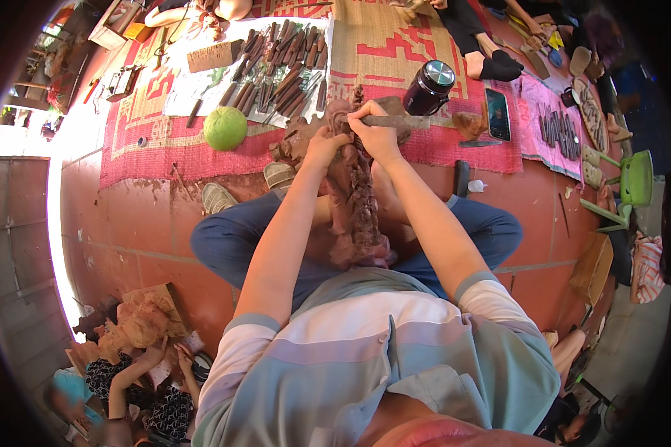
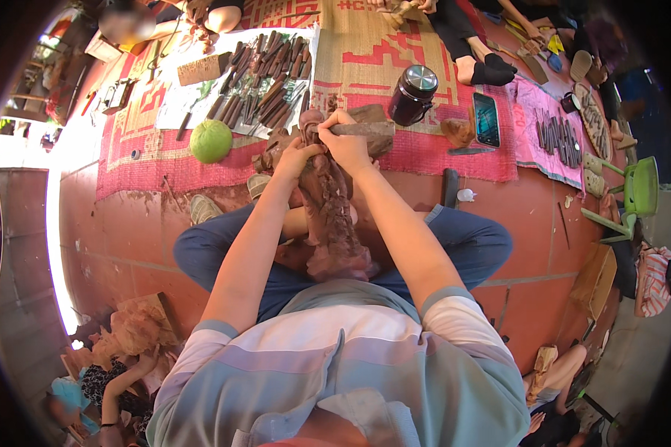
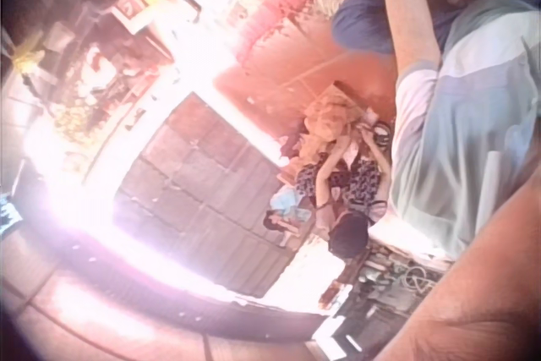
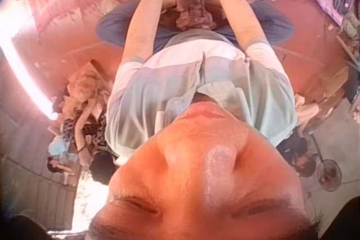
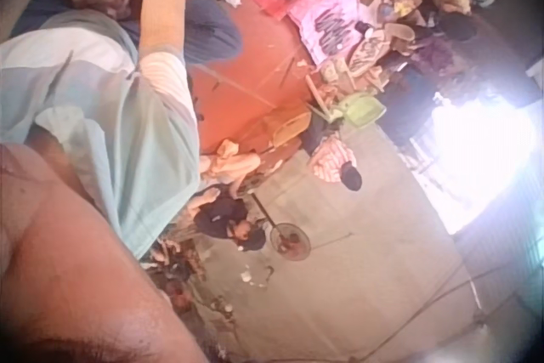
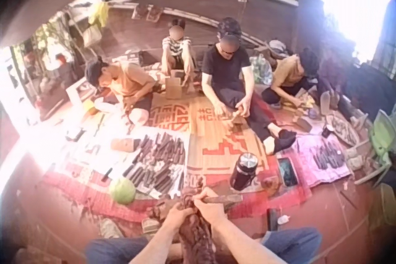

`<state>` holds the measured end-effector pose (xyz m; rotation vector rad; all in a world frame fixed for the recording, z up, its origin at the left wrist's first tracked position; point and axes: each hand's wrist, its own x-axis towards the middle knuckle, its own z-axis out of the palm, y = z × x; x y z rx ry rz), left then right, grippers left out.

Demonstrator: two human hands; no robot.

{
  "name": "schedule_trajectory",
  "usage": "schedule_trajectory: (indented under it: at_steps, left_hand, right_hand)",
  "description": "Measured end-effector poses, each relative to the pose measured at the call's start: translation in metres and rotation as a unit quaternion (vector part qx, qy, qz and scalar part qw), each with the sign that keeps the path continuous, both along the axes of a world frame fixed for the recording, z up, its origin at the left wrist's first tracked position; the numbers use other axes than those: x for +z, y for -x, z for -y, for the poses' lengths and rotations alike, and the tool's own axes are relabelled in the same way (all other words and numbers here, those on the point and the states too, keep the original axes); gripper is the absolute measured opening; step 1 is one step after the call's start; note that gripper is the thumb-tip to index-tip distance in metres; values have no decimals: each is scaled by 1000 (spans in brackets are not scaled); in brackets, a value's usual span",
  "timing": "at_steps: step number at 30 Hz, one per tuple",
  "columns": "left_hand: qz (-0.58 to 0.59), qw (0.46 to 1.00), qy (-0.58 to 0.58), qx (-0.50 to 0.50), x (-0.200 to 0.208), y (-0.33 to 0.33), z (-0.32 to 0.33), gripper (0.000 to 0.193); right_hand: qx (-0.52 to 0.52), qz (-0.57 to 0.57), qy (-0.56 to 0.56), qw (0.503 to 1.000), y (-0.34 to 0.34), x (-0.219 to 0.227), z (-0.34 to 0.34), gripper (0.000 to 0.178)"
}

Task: The person sits cross-legged on a mat and carves a piece of dark wood using a small knife. They hold the wood in their left hand and carefully shave off thin layers with the knife in their right hand, occasionally rotating the wood to work on different sides.

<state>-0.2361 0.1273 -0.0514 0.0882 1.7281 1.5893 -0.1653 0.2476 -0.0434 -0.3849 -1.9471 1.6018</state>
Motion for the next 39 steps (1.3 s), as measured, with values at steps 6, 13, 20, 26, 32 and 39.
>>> schedule_trajectory:
  at_steps: [6,13,20,26,32,39]
  left_hand:
    - [-50,998,31,8,-54,16,4,83]
    - [-35,999,29,-6,-34,11,2,84]
    - [23,999,14,-35,-5,6,1,73]
    - [29,1000,0,9,9,-2,0,65]
    - [14,1000,-12,0,-20,5,0,69]
    - [25,999,-26,-19,-4,2,3,53]
  right_hand:
    - [-27,-11,22,999,3,1,19,8]
    - [-47,-39,28,998,2,-4,16,8]
    - [-26,-26,44,998,1,-6,8,9]
    - [-25,35,-79,996,2,24,14,9]
    - [0,1,22,1000,6,9,-1,9]
    - [-3,54,-28,998,4,22,1,9]
